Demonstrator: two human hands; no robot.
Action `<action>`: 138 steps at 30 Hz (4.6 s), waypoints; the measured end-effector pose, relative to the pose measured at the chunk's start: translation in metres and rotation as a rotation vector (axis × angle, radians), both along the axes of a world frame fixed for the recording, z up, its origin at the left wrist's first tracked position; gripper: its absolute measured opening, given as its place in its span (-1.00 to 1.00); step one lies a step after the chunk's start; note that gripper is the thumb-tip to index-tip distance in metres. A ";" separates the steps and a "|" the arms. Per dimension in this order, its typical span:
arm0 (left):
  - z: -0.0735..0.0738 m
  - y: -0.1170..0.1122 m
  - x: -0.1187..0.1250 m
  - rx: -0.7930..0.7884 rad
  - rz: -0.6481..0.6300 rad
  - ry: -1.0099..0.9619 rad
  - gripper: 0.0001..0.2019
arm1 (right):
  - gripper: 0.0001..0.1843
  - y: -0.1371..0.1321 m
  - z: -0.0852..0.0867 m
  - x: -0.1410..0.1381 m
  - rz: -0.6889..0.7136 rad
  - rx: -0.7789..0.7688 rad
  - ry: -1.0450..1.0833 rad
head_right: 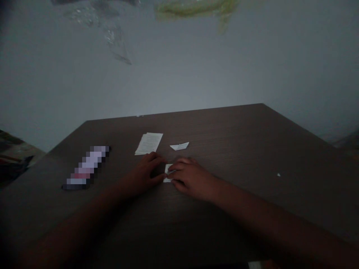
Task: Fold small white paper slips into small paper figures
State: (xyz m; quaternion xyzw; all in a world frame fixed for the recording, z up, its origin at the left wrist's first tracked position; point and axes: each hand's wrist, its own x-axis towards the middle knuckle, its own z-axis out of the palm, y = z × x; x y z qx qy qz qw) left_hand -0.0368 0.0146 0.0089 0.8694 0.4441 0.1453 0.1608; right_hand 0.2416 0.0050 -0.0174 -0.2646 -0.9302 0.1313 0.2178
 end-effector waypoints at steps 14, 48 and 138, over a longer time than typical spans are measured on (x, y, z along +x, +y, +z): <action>-0.008 0.001 -0.001 0.019 -0.002 -0.033 -0.73 | -0.66 -0.005 0.006 -0.002 -0.007 -0.048 0.022; -0.007 0.003 0.000 0.009 -0.010 -0.007 -0.74 | -0.79 -0.001 0.003 -0.002 0.052 -0.051 0.086; 0.014 -0.018 0.024 -0.045 0.077 0.129 -0.72 | -0.70 0.019 0.006 0.006 -0.167 -0.147 0.051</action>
